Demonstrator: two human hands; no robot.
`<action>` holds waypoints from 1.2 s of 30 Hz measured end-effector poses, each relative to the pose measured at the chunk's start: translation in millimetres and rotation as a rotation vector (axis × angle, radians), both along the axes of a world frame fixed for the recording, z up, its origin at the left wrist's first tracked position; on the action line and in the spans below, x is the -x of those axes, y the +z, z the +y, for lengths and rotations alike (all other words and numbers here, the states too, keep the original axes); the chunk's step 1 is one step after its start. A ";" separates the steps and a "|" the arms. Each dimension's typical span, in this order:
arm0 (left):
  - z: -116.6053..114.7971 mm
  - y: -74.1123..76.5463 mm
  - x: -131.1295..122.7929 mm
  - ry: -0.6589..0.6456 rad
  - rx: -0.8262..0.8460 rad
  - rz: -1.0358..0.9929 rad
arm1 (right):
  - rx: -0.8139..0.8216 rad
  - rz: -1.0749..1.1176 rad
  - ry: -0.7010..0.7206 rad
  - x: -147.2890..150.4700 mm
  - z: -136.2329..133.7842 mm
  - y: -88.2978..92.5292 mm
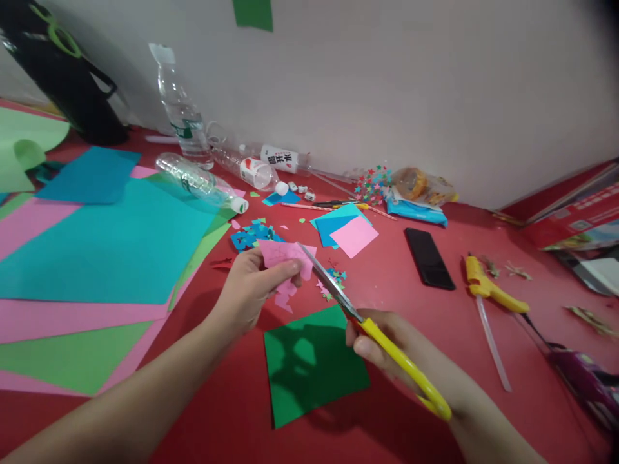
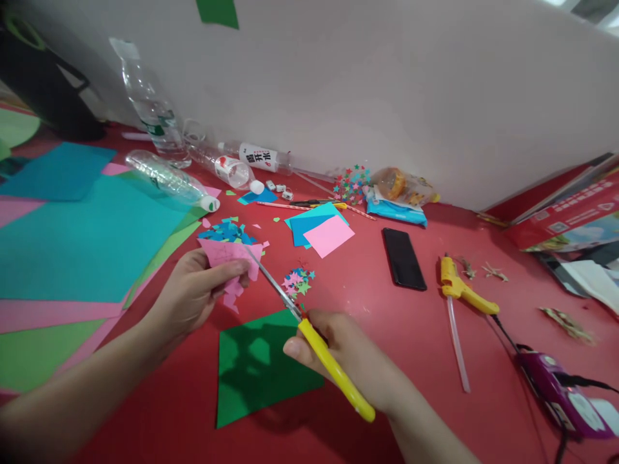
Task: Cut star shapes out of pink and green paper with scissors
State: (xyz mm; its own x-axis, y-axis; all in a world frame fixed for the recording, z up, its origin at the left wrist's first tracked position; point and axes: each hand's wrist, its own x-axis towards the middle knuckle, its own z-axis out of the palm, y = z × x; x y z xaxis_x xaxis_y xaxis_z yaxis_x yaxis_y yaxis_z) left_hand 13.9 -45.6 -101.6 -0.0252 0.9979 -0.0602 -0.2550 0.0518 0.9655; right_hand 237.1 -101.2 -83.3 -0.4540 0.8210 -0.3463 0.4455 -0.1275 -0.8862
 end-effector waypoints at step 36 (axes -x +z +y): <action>3.4 6.4 8.2 -0.141 0.054 -0.056 | 0.043 0.039 -0.049 -3.9 0.5 -4.2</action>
